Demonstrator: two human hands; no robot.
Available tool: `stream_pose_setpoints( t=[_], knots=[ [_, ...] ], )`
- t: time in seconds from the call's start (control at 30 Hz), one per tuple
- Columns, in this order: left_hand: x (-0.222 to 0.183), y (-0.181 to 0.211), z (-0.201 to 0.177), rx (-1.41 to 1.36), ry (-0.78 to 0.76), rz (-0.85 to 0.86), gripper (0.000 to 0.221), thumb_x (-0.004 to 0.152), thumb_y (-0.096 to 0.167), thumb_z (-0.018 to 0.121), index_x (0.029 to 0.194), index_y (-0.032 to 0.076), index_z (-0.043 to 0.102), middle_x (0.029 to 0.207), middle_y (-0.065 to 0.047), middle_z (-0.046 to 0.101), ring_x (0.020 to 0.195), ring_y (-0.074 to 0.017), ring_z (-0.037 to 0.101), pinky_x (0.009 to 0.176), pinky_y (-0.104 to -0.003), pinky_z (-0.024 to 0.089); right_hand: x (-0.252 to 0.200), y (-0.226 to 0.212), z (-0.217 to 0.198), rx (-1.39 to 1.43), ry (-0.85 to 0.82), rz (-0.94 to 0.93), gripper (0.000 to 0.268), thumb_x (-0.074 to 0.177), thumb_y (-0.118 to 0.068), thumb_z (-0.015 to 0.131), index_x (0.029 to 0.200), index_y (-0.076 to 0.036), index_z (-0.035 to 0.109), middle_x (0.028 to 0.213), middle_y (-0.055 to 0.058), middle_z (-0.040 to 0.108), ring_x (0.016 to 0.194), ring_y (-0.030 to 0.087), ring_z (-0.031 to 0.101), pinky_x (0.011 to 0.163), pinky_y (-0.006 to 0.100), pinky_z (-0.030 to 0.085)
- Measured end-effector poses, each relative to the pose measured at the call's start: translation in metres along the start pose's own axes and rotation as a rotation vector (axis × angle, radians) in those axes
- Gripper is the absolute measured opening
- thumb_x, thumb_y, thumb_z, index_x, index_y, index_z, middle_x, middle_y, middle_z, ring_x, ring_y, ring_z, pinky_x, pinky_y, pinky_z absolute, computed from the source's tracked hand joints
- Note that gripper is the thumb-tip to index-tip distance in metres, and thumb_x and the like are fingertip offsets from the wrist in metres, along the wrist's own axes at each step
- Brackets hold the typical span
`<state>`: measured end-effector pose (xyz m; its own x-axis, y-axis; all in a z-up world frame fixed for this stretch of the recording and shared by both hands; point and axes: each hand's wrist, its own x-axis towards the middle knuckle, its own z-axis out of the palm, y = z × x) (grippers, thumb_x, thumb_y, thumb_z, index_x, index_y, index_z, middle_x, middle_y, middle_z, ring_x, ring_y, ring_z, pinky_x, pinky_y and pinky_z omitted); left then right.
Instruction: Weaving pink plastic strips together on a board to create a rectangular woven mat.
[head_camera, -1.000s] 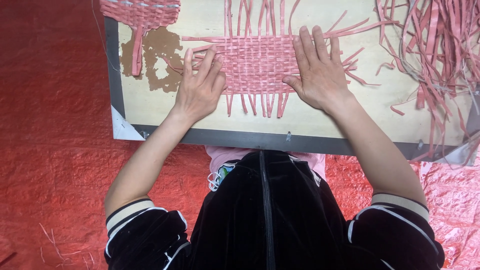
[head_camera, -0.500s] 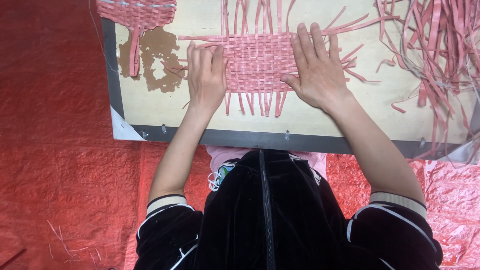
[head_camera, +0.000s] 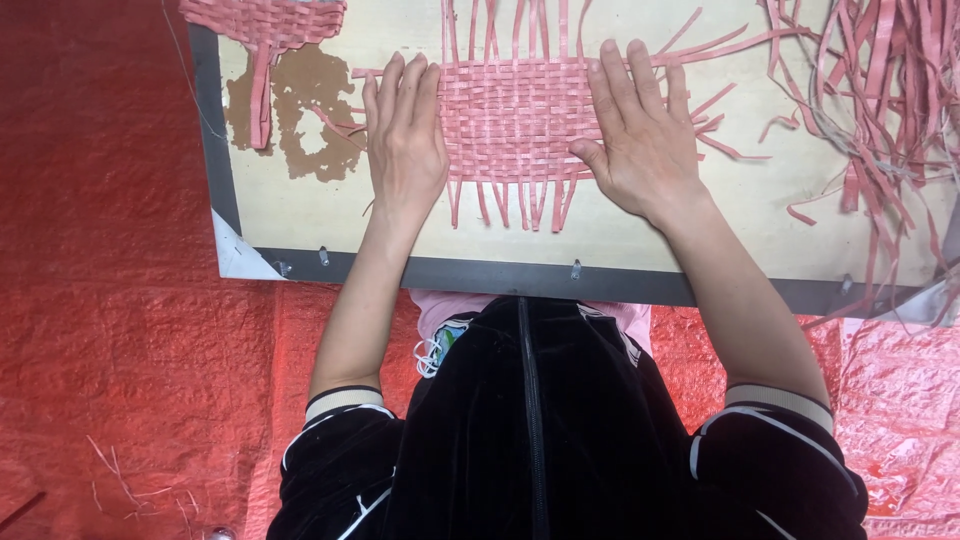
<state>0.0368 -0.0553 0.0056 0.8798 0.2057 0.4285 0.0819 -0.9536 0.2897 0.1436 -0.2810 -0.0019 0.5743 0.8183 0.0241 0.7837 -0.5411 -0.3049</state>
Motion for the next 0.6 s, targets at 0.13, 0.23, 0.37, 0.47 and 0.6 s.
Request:
stream_pose_setpoints(
  t=[0.13,0.23,0.37,0.47,0.6],
  knots=[
    [0.0,0.0,0.0,0.017,-0.006,0.009,0.033,0.077,-0.008,0.055,0.11,-0.008,0.053,0.116,-0.018,0.051,0.115,-0.0342,0.042,0.099,-0.053,0.028,-0.001,-0.007,-0.007,-0.014,0.079,-0.013,0.057,0.1,-0.033,0.028,0.138,0.009,0.037,0.145,0.018,0.025,0.133,0.029,0.012,0.105,0.048,0.004],
    [0.0,0.0,-0.002,0.025,-0.007,0.003,0.033,0.08,-0.006,0.054,0.113,-0.009,0.052,0.116,-0.019,0.05,0.115,-0.0336,0.042,0.098,-0.049,0.03,0.0,-0.013,-0.012,-0.058,0.145,-0.028,0.048,0.096,-0.019,0.043,0.135,0.011,0.041,0.142,0.02,0.03,0.132,0.03,0.018,0.104,0.048,0.01],
    [-0.003,-0.004,0.003,0.019,-0.008,0.001,0.033,0.077,-0.007,0.054,0.11,-0.009,0.054,0.116,-0.022,0.051,0.115,-0.0343,0.042,0.099,-0.05,0.027,-0.001,-0.014,-0.01,-0.066,0.16,-0.027,0.049,0.096,-0.018,0.043,0.135,0.01,0.041,0.142,0.021,0.032,0.132,0.03,0.019,0.105,0.047,0.009],
    [-0.008,-0.011,0.01,0.014,-0.065,-0.036,0.04,0.078,-0.007,0.054,0.117,-0.007,0.051,0.128,-0.023,0.044,0.126,-0.0353,0.025,0.103,-0.057,0.014,0.001,-0.014,-0.008,-0.073,0.141,-0.014,0.049,0.096,-0.018,0.041,0.139,0.006,0.036,0.142,0.022,0.031,0.132,0.031,0.018,0.104,0.048,0.008],
    [-0.009,-0.011,0.012,0.033,-0.064,-0.046,0.04,0.077,-0.007,0.055,0.117,-0.006,0.051,0.128,-0.022,0.046,0.125,-0.0359,0.026,0.103,-0.057,0.018,0.002,-0.016,-0.009,-0.132,0.146,-0.022,0.048,0.095,-0.019,0.044,0.137,0.004,0.043,0.139,0.027,0.036,0.13,0.039,0.024,0.102,0.052,0.01]
  ],
)
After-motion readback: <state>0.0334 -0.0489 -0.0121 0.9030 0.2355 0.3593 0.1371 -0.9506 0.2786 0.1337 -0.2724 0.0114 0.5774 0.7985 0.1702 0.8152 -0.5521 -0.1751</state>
